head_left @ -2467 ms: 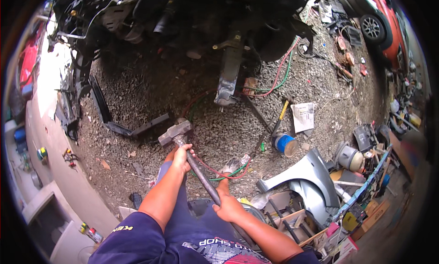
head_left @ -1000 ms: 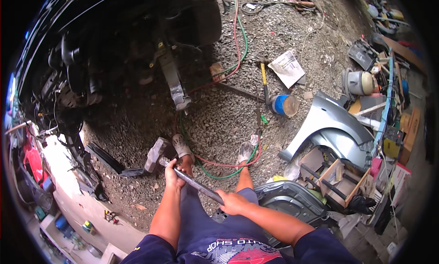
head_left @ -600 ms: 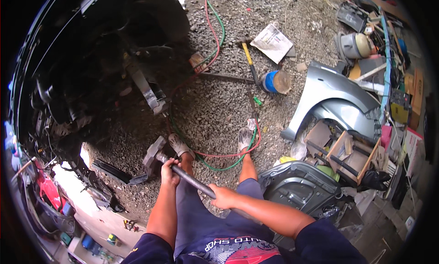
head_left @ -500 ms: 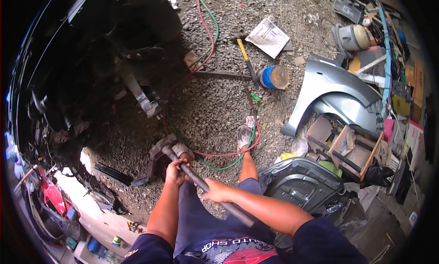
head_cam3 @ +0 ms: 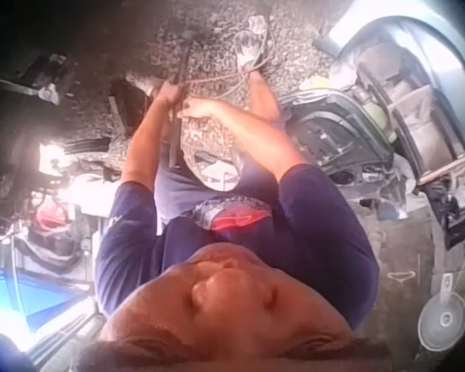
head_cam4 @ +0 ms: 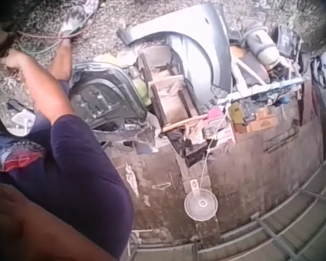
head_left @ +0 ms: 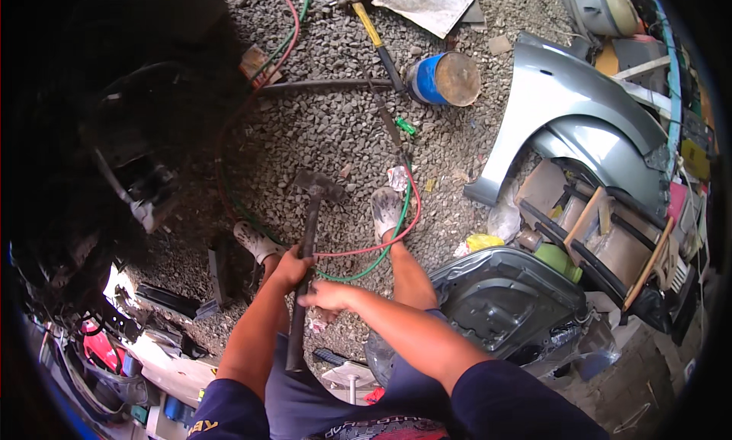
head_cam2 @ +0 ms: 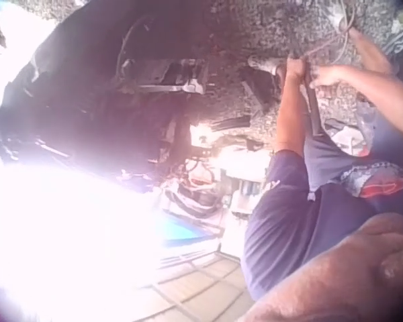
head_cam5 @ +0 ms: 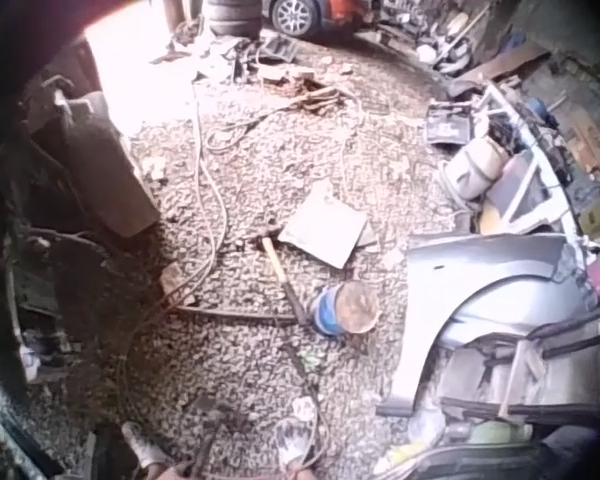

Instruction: Cutting and hammering a metal part of a car front chassis using an oxy-acetylene torch and a sledgehammer.

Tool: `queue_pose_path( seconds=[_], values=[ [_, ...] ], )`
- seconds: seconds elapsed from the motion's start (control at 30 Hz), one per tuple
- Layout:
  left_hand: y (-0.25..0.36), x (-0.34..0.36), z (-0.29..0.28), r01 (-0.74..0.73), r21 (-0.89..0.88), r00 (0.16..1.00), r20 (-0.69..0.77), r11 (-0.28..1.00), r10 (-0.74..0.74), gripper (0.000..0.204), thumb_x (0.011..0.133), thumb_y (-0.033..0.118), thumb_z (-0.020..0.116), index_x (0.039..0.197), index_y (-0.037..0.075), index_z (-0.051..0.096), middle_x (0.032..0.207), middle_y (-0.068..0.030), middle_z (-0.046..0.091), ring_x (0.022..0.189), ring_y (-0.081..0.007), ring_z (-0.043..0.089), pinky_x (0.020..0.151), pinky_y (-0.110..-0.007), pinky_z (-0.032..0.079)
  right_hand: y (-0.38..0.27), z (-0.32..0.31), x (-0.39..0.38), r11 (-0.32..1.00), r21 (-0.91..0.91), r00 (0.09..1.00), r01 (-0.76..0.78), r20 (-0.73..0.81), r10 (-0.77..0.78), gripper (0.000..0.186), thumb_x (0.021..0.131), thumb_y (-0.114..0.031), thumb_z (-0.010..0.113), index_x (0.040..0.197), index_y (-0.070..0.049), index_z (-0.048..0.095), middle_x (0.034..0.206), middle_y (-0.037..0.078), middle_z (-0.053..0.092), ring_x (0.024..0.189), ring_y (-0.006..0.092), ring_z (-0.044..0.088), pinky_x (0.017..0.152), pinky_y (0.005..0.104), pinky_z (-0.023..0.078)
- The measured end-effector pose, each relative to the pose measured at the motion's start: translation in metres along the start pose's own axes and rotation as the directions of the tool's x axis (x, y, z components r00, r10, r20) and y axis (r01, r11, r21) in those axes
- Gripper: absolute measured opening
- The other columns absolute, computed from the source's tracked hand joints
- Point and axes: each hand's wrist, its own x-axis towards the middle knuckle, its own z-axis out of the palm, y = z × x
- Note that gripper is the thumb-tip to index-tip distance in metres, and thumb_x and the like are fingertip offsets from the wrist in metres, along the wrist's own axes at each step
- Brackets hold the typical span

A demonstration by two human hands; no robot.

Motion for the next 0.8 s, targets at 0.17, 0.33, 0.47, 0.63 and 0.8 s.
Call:
queue_pose_path(
  seconds=[0.17, 0.33, 0.47, 0.63, 0.8],
  values=[
    [0.035, -0.003, 0.049, 0.207, 0.096, 0.975, 0.06, 0.974, -0.213, 0.06, 0.099, 0.014, 0.075, 0.152, 0.002, 0.051, 0.097, -0.0127, 0.069, 0.069, -0.0239, 0.071, 0.062, -0.042, 0.061, 0.072, -0.214, -0.014, 0.821, -0.564, 0.749, -0.088, -0.581, -0.318, 0.041, 0.095, -0.03, 0.077, 0.127, -0.004, 0.074, 0.116, 0.024, 0.08, 0.109, 0.0454, 0.077, 0.094, 0.0536, 0.062],
    [0.036, -0.005, 0.037, 0.2, 0.566, 0.98, -0.13, 0.8, -0.154, 0.076, 0.093, 0.015, 0.079, 0.159, 0.003, 0.043, 0.12, -0.0291, 0.075, 0.102, -0.0485, 0.078, 0.093, -0.053, 0.064, -0.021, -0.392, -0.009, 0.862, -0.405, 0.218, -0.305, -0.911, -0.351, 0.04, 0.103, -0.032, 0.069, 0.137, -0.011, 0.067, 0.134, 0.024, 0.066, 0.12, 0.0481, 0.071, 0.1, 0.0605, 0.058],
    [0.089, -0.016, 0.066, 0.095, 0.739, 0.983, -0.174, 0.667, 0.054, 0.099, 0.089, 0.026, 0.088, 0.17, 0.003, 0.036, 0.165, -0.0299, 0.049, 0.155, -0.0467, 0.046, 0.129, -0.051, 0.041, -0.04, -0.484, 0.034, 0.869, -0.445, 0.159, -0.216, -0.894, -0.418, 0.048, 0.094, -0.025, 0.073, 0.138, -0.004, 0.072, 0.132, 0.028, 0.074, 0.128, 0.0474, 0.07, 0.107, 0.0545, 0.057],
    [0.095, -0.009, 0.092, -0.155, 0.702, 0.939, -0.115, 0.695, 0.325, 0.084, 0.094, 0.028, 0.082, 0.164, 0.003, 0.045, 0.151, -0.0288, 0.059, 0.14, -0.0493, 0.057, 0.121, -0.054, 0.047, -0.012, -0.532, 0.055, 0.68, -0.497, 0.047, -0.539, -0.824, -0.565, 0.052, 0.103, -0.021, 0.066, 0.154, -0.01, 0.062, 0.14, 0.028, 0.068, 0.122, 0.0494, 0.07, 0.101, 0.057, 0.059],
    [0.11, 0.014, 0.089, -0.31, 0.562, 0.9, -0.087, 0.767, 0.427, 0.082, 0.096, 0.029, 0.08, 0.164, 0.001, 0.045, 0.146, -0.0296, 0.061, 0.138, -0.0491, 0.06, 0.119, -0.052, 0.049, 0.015, -0.506, 0.046, 0.644, -0.681, -0.031, -0.348, -0.678, -0.734, 0.037, 0.102, -0.015, 0.069, 0.138, -0.007, 0.071, 0.122, 0.024, 0.075, 0.112, 0.0481, 0.072, 0.094, 0.0562, 0.058]
  ],
)
